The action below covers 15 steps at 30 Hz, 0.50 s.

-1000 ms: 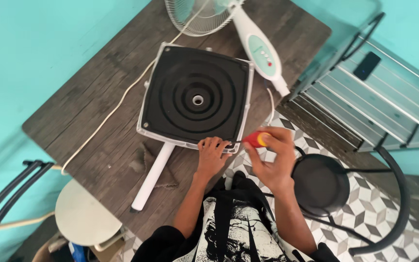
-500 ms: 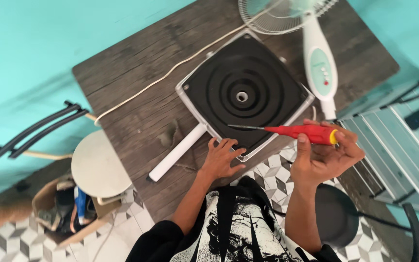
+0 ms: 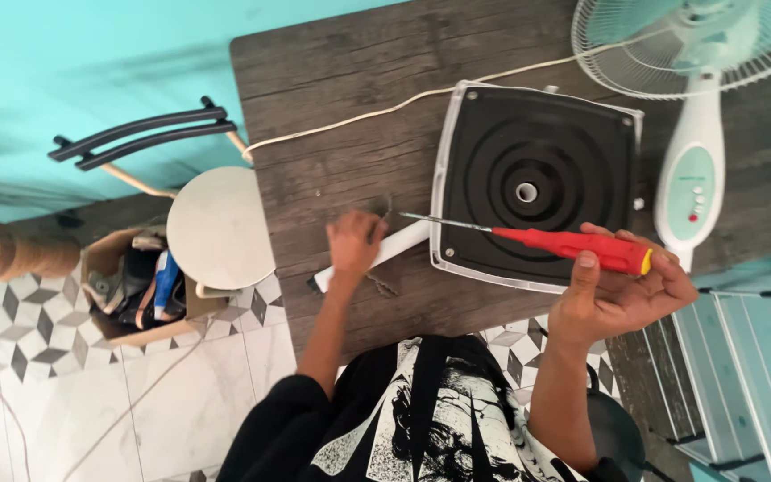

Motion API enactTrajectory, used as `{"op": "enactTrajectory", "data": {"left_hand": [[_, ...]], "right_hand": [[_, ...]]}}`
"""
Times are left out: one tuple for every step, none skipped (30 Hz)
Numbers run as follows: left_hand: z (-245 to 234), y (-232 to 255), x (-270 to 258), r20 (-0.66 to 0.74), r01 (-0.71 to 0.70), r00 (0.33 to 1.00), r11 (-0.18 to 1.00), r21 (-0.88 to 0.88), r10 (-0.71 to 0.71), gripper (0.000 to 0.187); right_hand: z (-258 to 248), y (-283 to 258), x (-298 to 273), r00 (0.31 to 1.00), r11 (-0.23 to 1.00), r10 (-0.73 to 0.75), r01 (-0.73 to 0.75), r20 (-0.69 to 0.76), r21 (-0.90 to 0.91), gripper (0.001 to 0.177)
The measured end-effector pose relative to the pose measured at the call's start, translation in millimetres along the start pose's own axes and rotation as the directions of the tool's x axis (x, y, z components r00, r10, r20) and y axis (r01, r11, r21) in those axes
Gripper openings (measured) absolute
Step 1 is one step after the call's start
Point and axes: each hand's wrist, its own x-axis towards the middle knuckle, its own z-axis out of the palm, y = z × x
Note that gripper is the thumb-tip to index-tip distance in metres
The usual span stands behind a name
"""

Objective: The person places a black square appliance base on a wooden table and uses a red-handled screwdriver to tighten screws at each corner. The person handles screws and the screwdriver throughout the task.

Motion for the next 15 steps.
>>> {"op": "enactTrajectory", "data": {"left_hand": [[-4, -18, 7, -0.070, 0.035, 0.997, 0.999, 0.027, -0.033, 0.019], [-10, -38, 14, -0.016, 0.126, 0.992, 0.992, 0.002, -0.126, 0.021], [-15, -54, 21, 0.042, 0.216, 0.976, 0.976, -0.018, -0.215, 0.024], [-18, -66, 26, 0.006, 0.224, 0.975, 0.974, -0.025, -0.224, 0.027], [-19, -75, 33, -0.030, 0.230, 0.973, 0.973, -0.031, -0.231, 0.030], [-19, -82, 38, -0.066, 0.235, 0.969, 0.971, -0.038, -0.238, 0.034], [-18, -86, 43, -0.059, 0.231, 0.971, 0.973, -0.018, -0.231, 0.036], [-16, -91, 48, -0.052, 0.226, 0.973, 0.974, 0.002, -0.225, 0.037], [-15, -95, 52, -0.045, 0.219, 0.975, 0.976, 0.022, -0.218, 0.039], [-13, -97, 54, -0.036, 0.226, 0.974, 0.973, 0.035, -0.225, 0.031], [-9, -99, 56, -0.025, 0.231, 0.973, 0.972, 0.048, -0.230, 0.024], [-6, -101, 55, -0.014, 0.236, 0.972, 0.970, 0.060, -0.236, 0.017], [-4, -102, 55, -0.041, 0.221, 0.975, 0.974, 0.040, -0.219, 0.014], [-3, -103, 52, -0.067, 0.205, 0.977, 0.979, 0.020, -0.203, 0.011], [-1, -103, 50, -0.091, 0.185, 0.979, 0.983, 0.000, -0.184, 0.008]], "right_hand": [[2, 2, -1, 1.000, 1.000, 0.003, -0.003, 0.007, -0.004, 0.054], [4, 4, -2, 1.000, 1.000, 0.006, -0.006, 0.014, -0.008, 0.055], [5, 6, -2, 1.000, 1.000, 0.010, -0.010, 0.020, -0.016, 0.056], [6, 7, -3, 1.000, 1.000, 0.015, -0.015, 0.027, -0.020, 0.056], [7, 9, -2, 0.999, 1.000, 0.020, -0.019, 0.032, -0.025, 0.056], [9, 11, -1, 0.999, 0.999, 0.025, -0.024, 0.037, -0.025, 0.056], [9, 12, -1, 0.999, 0.999, 0.025, -0.024, 0.039, -0.034, 0.056], [10, 13, -1, 0.999, 0.999, 0.026, -0.024, 0.040, -0.044, 0.056], [11, 13, 0, 0.999, 0.998, 0.021, -0.019, 0.038, -0.059, 0.056], [11, 14, 0, 0.999, 0.997, 0.016, -0.013, 0.037, -0.075, 0.056], [11, 14, 1, 0.999, 0.997, 0.024, -0.021, 0.040, -0.075, 0.056], [10, 15, 2, 0.999, 0.997, 0.032, -0.029, 0.043, -0.074, 0.056], [8, 16, 2, 0.999, 0.997, 0.029, -0.026, 0.037, -0.079, 0.056], [7, 18, 2, 0.999, 0.996, 0.026, -0.023, 0.032, -0.084, 0.056], [3, 19, 2, 1.000, 0.995, 0.014, -0.012, 0.019, -0.096, 0.056]]}}
